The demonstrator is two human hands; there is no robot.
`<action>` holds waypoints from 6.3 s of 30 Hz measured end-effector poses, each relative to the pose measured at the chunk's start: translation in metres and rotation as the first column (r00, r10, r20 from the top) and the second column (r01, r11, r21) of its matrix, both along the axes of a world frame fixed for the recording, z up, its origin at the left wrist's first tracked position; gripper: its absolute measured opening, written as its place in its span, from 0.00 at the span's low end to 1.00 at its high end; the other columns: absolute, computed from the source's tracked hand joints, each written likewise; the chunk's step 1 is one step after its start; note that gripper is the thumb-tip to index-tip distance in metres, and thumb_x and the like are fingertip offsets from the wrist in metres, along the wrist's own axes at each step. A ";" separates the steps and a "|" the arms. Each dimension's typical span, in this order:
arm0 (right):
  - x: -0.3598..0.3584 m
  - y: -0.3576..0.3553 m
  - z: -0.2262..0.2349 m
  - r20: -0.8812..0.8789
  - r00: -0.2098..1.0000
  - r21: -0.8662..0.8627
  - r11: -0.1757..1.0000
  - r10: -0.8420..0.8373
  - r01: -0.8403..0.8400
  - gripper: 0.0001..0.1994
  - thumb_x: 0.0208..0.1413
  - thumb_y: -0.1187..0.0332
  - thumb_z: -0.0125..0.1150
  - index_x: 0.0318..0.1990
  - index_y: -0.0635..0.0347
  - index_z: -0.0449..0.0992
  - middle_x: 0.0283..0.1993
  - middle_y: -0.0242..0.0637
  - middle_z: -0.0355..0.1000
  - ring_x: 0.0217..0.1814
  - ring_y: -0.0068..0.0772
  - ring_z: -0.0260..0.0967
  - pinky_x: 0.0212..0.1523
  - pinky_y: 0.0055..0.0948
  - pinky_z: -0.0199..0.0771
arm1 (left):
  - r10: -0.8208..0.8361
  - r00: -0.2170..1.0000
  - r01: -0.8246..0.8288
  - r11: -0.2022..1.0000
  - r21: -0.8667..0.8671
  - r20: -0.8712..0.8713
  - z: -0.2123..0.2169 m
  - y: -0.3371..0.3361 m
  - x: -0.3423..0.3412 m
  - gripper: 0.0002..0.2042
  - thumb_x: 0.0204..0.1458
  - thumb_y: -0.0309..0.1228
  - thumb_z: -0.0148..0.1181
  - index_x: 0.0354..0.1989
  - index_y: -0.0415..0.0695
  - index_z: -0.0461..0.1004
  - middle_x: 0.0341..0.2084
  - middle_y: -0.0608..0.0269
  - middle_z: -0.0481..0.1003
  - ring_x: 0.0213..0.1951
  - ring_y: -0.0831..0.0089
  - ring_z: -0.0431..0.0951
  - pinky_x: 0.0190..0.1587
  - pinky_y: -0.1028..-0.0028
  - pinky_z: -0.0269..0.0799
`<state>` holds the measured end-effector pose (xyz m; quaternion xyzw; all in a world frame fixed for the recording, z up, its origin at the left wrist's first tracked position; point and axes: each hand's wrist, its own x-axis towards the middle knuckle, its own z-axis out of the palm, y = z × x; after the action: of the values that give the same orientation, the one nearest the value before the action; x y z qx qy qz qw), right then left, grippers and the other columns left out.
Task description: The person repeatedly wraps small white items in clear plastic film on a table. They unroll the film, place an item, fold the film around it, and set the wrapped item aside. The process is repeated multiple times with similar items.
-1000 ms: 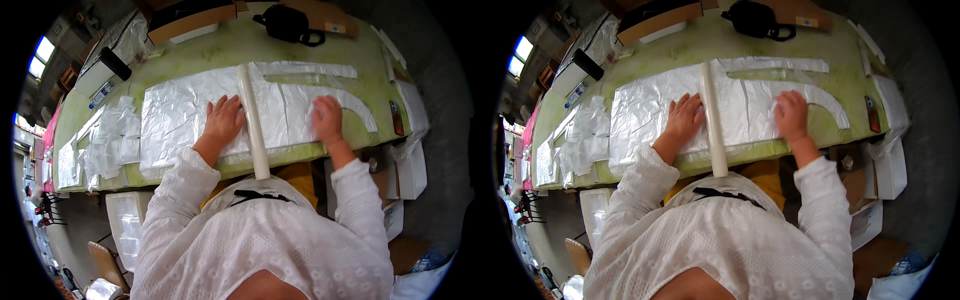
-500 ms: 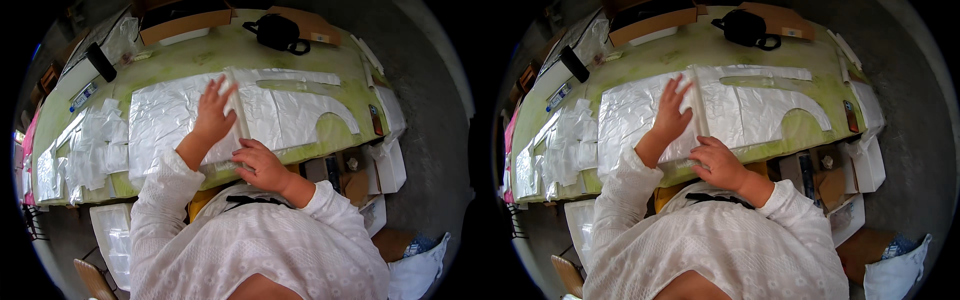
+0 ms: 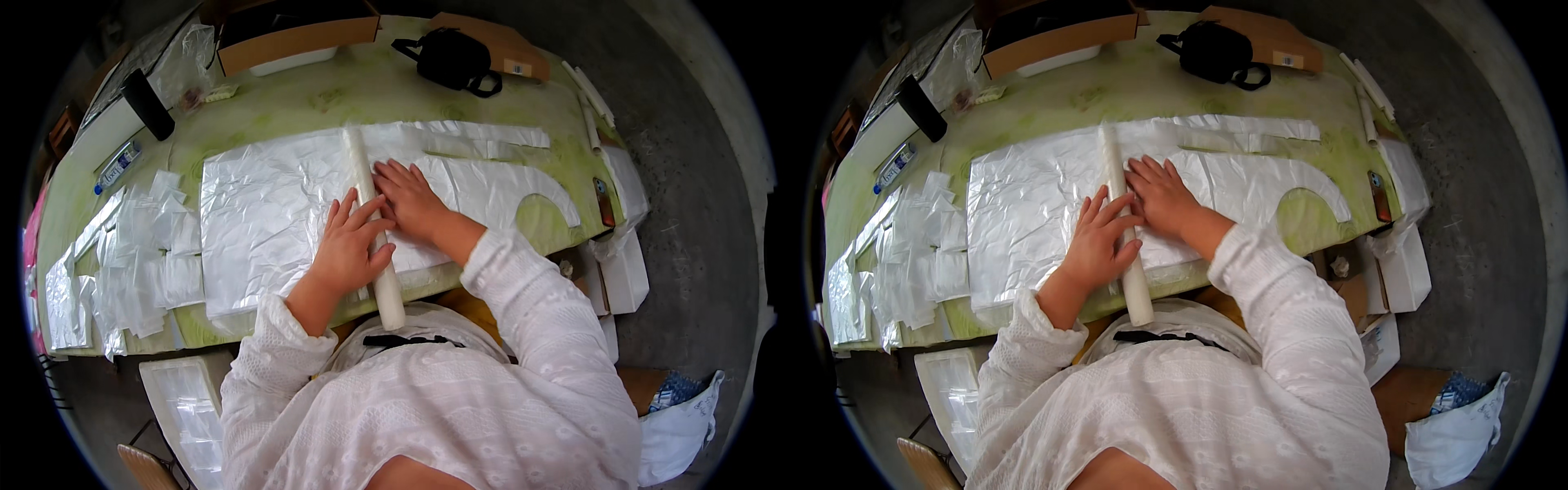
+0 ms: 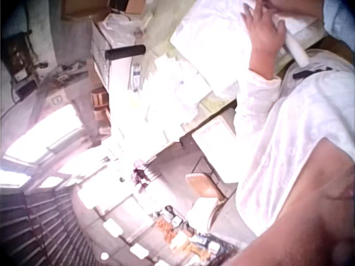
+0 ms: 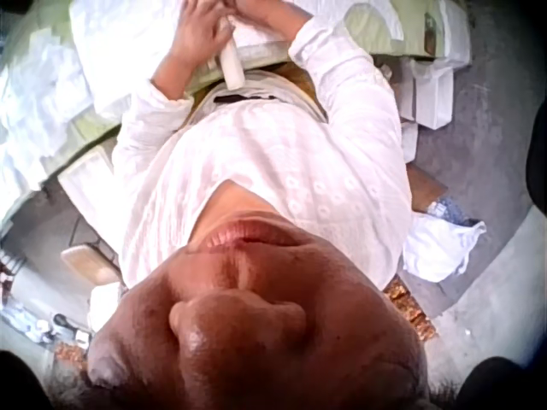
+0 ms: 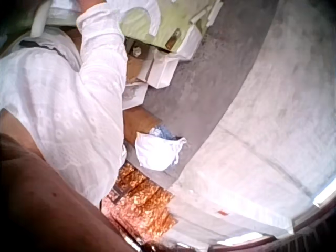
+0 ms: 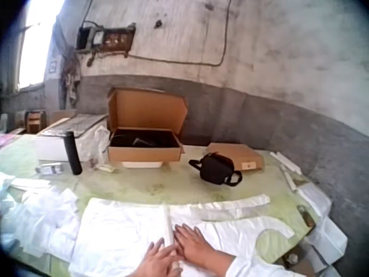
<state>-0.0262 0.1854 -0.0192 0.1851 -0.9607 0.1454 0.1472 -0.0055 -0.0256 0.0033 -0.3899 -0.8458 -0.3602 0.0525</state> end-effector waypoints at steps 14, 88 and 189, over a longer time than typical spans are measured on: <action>-0.064 0.235 0.023 0.408 0.411 -0.052 0.429 -0.815 0.902 0.46 0.59 0.40 0.59 0.75 0.63 0.52 0.68 0.59 0.67 0.71 0.57 0.63 0.70 0.40 0.63 | 0.003 0.996 -0.004 1.000 0.003 0.084 0.003 -0.003 0.001 0.15 0.48 0.37 0.68 0.45 0.52 0.81 0.68 0.63 0.67 0.71 0.39 0.57 0.72 0.37 0.47; 0.136 -0.067 0.025 -0.140 0.851 -0.566 0.664 0.507 -0.489 0.06 0.52 0.71 0.69 0.37 0.55 0.82 0.43 0.33 0.78 0.54 0.43 0.74 0.67 0.55 0.65 | 0.569 0.746 -0.642 0.753 -0.146 -0.347 0.026 -0.149 0.039 0.17 0.53 0.35 0.68 0.51 0.52 0.79 0.63 0.60 0.71 0.67 0.55 0.67 0.69 0.51 0.57; 0.107 -0.007 0.005 -0.022 0.943 -0.281 0.903 0.331 -0.324 0.19 0.50 0.68 0.66 0.52 0.52 0.80 0.57 0.33 0.76 0.65 0.42 0.67 0.70 0.56 0.57 | -0.479 -0.045 -0.261 0.853 0.452 0.877 0.022 -0.052 0.117 0.14 0.63 0.25 0.57 0.55 0.38 0.77 0.36 0.62 0.77 0.34 0.74 0.77 0.38 0.74 0.79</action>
<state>0.0808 0.1786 -0.0138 0.3189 -0.8874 0.3053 0.1328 0.1119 -0.0774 0.0248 -0.0498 -0.4542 -0.7332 -0.5036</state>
